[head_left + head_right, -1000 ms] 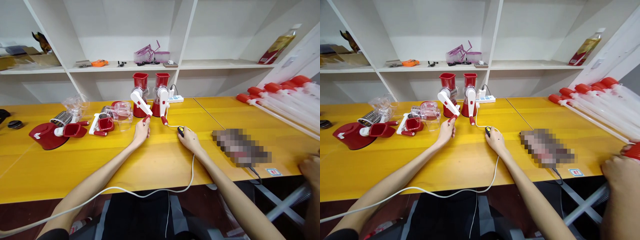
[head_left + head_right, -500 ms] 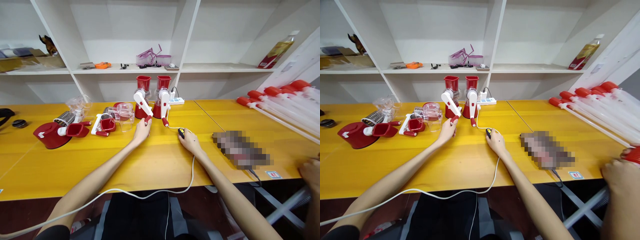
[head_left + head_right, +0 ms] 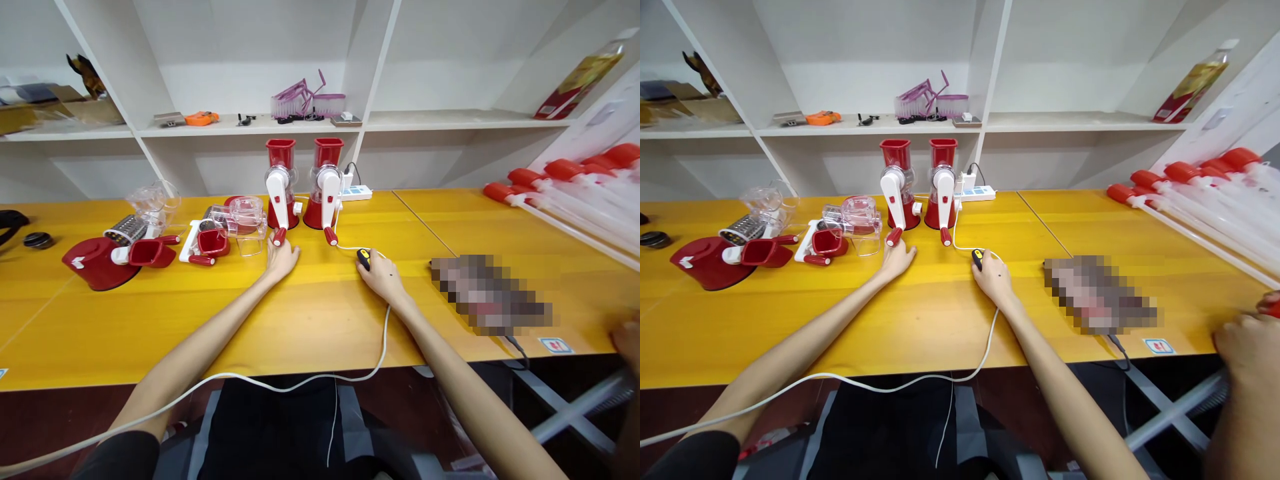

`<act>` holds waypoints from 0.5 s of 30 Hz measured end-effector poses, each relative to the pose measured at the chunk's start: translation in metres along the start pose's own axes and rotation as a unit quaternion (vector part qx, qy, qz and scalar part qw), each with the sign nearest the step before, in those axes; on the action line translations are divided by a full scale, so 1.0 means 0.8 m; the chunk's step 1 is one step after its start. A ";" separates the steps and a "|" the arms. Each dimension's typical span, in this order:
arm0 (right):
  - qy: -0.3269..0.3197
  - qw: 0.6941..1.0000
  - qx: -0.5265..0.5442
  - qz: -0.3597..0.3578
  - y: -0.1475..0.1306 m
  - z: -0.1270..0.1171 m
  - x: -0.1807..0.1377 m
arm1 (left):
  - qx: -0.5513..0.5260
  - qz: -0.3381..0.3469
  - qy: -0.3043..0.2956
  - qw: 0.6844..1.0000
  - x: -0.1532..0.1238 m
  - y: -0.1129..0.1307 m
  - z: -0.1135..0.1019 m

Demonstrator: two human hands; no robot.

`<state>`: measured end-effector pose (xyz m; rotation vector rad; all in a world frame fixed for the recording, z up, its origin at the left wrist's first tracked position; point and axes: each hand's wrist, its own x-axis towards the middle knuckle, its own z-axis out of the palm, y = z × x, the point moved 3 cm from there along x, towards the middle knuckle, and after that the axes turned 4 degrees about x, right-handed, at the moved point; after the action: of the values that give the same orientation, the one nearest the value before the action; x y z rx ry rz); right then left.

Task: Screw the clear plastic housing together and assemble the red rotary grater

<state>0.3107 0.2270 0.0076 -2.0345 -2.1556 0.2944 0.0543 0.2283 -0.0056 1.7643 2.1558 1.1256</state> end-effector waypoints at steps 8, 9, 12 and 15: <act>0.007 1.000 -0.005 -0.002 0.001 -0.001 0.000 | 0.018 -0.063 0.028 0.997 0.048 0.006 0.032; 0.008 1.000 -0.006 -0.002 0.002 -0.001 0.000 | 0.016 -0.070 0.031 0.997 0.052 0.005 0.034; 0.011 1.000 -0.006 -0.004 0.002 0.001 0.001 | 0.007 -0.090 0.044 0.995 0.061 -0.001 0.038; 0.013 1.000 -0.005 -0.005 0.003 0.002 0.001 | -0.005 -0.108 0.065 0.992 0.069 -0.009 0.038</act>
<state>0.3127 0.2281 0.0054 -2.0206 -2.1555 0.2536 0.0476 0.2912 -0.0130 1.4473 2.3406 1.2229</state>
